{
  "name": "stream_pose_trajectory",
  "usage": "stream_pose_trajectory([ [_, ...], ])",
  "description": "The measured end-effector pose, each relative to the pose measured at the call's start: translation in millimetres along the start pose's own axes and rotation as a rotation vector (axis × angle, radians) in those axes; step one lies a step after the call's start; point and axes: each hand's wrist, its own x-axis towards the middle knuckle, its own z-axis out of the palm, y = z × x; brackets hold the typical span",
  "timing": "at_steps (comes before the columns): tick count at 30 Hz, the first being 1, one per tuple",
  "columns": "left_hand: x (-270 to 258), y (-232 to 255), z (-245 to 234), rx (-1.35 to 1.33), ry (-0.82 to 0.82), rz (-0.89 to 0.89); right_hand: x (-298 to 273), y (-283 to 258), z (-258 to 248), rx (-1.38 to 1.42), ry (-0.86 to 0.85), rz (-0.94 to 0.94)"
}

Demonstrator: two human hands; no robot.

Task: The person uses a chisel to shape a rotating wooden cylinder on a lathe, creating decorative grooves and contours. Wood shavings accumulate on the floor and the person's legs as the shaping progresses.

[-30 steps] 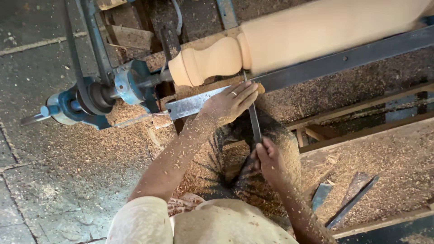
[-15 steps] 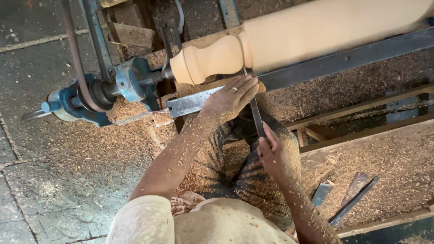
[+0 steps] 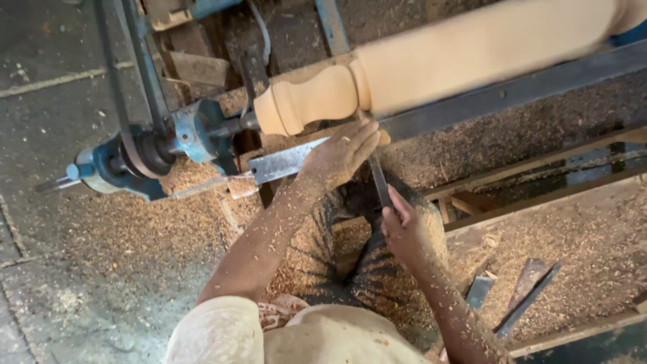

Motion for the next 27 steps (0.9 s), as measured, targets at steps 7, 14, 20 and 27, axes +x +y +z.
stream_pose_trajectory([
  [7, -7, 2, 6, -0.018, 0.063, -0.005, 6, 17, 3, 0.067, 0.044, 0.077],
  [14, 4, -1, -2, -0.276, 0.102, -0.065, 0, -6, 6, 0.077, 0.063, 0.154],
  [20, -1, 82, -50, 0.121, 0.147, 0.231, -51, -44, -27, -1.016, 0.048, -0.177],
  [27, -9, 142, -74, -0.900, -0.022, -0.670, -81, -29, -21, -1.172, 0.657, -0.833],
])
